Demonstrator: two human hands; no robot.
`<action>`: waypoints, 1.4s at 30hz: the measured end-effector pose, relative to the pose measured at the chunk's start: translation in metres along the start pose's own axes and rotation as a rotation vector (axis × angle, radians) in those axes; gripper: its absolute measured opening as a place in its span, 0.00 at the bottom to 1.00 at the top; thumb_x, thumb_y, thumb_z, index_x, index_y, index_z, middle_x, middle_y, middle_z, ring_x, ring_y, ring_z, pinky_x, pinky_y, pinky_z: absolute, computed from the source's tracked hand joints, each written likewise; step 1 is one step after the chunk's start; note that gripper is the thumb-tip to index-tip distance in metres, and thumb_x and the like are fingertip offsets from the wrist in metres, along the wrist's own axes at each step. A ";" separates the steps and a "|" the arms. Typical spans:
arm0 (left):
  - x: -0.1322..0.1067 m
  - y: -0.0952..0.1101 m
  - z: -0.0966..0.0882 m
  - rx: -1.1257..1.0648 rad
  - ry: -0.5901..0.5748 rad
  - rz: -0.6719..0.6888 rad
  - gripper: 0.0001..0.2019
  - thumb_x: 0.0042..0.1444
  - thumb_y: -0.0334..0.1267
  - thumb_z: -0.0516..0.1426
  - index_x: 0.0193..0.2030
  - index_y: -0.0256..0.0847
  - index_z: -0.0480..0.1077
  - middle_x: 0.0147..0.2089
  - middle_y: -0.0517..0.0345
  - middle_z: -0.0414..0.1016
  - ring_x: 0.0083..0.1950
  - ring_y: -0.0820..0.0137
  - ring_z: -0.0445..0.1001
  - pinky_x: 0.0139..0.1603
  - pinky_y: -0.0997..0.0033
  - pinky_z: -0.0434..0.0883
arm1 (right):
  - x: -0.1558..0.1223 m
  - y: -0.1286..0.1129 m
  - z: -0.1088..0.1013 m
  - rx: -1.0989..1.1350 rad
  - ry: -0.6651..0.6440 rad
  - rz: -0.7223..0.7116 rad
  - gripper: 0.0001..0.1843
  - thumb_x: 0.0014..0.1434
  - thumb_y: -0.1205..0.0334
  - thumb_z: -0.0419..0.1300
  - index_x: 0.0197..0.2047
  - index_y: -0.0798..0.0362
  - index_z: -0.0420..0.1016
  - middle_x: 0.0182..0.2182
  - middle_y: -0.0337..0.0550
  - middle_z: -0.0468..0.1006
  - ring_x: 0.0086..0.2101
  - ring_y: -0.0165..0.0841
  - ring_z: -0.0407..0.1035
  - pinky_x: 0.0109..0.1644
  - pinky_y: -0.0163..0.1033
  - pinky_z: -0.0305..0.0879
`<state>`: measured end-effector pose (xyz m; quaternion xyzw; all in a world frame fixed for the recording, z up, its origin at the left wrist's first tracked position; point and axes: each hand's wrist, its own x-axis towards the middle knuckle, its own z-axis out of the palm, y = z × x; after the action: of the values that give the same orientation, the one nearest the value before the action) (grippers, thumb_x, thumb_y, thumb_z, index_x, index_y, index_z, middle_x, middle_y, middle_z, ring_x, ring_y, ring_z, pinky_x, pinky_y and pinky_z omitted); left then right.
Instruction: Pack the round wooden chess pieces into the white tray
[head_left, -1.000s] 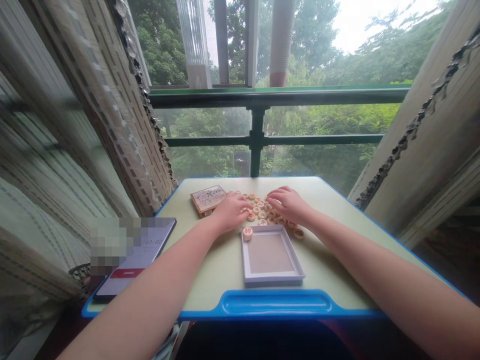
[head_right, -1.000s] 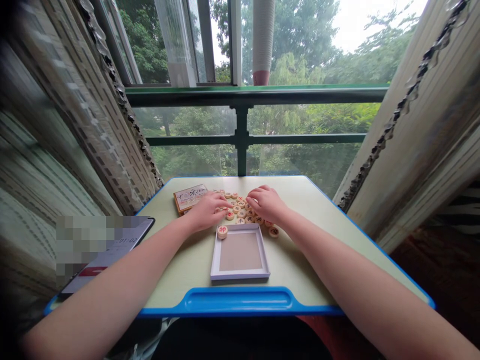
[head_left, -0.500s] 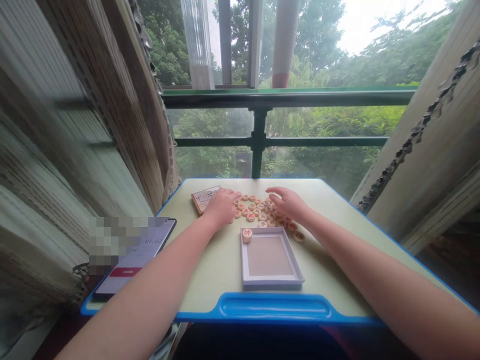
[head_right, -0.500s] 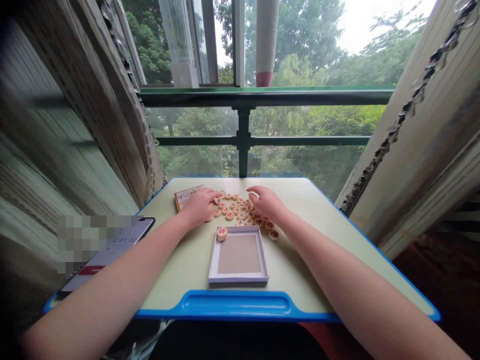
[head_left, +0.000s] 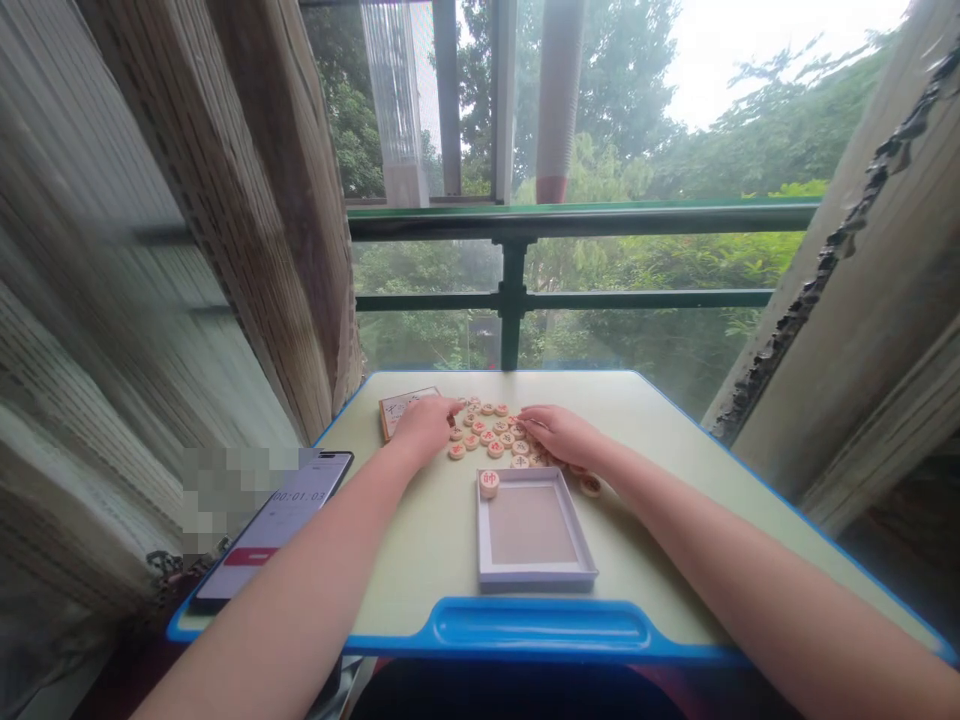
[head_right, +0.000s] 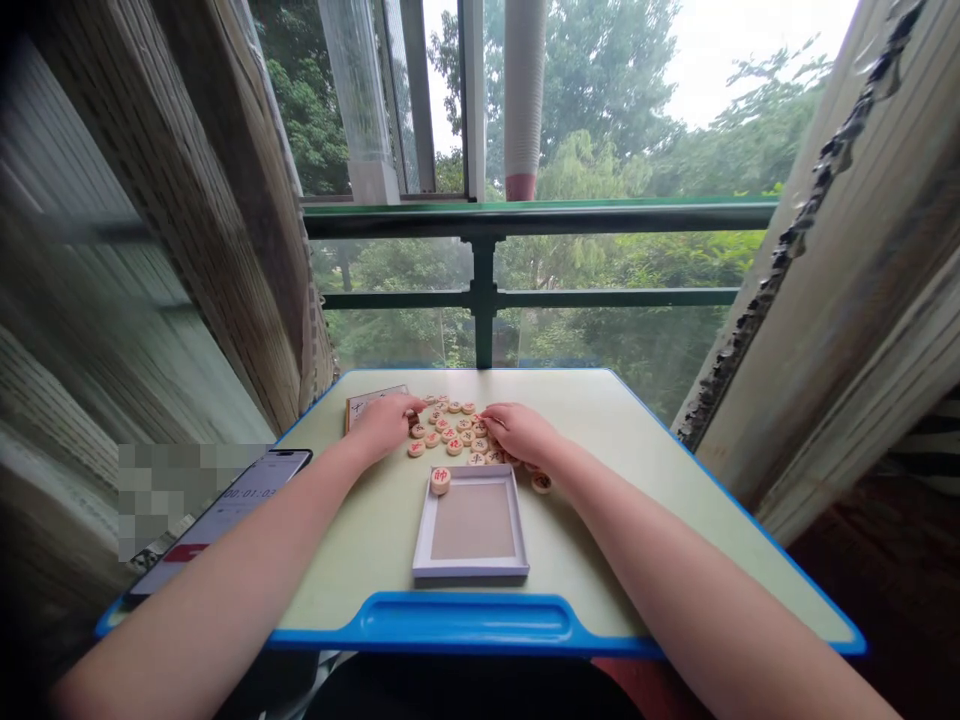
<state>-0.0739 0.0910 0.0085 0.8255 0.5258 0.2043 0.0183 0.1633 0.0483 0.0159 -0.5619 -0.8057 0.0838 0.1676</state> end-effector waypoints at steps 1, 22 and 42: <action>0.000 -0.002 -0.001 -0.001 -0.005 -0.022 0.19 0.47 0.27 0.50 0.43 0.44 0.73 0.44 0.52 0.77 0.45 0.63 0.73 0.46 0.67 0.67 | -0.001 0.002 0.000 -0.014 0.011 0.003 0.19 0.62 0.58 0.44 0.47 0.52 0.73 0.50 0.45 0.73 0.48 0.36 0.67 0.52 0.39 0.60; -0.010 0.028 0.011 -0.126 -0.043 0.215 0.16 0.53 0.29 0.47 0.43 0.39 0.73 0.46 0.53 0.75 0.48 0.66 0.71 0.52 0.68 0.67 | -0.015 0.022 -0.042 0.019 -0.284 0.636 0.11 0.52 0.66 0.51 0.28 0.60 0.74 0.24 0.50 0.78 0.21 0.33 0.71 0.25 0.36 0.66; -0.011 0.026 0.019 -0.237 -0.025 0.329 0.17 0.50 0.24 0.48 0.39 0.40 0.74 0.45 0.56 0.76 0.48 0.67 0.72 0.53 0.66 0.67 | -0.020 0.015 -0.050 -0.025 -0.062 0.522 0.14 0.48 0.71 0.51 0.35 0.55 0.75 0.37 0.48 0.78 0.33 0.36 0.73 0.33 0.36 0.65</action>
<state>-0.0485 0.0727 -0.0061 0.8949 0.3558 0.2547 0.0883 0.2012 0.0328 0.0541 -0.7499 -0.6392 0.1315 0.1088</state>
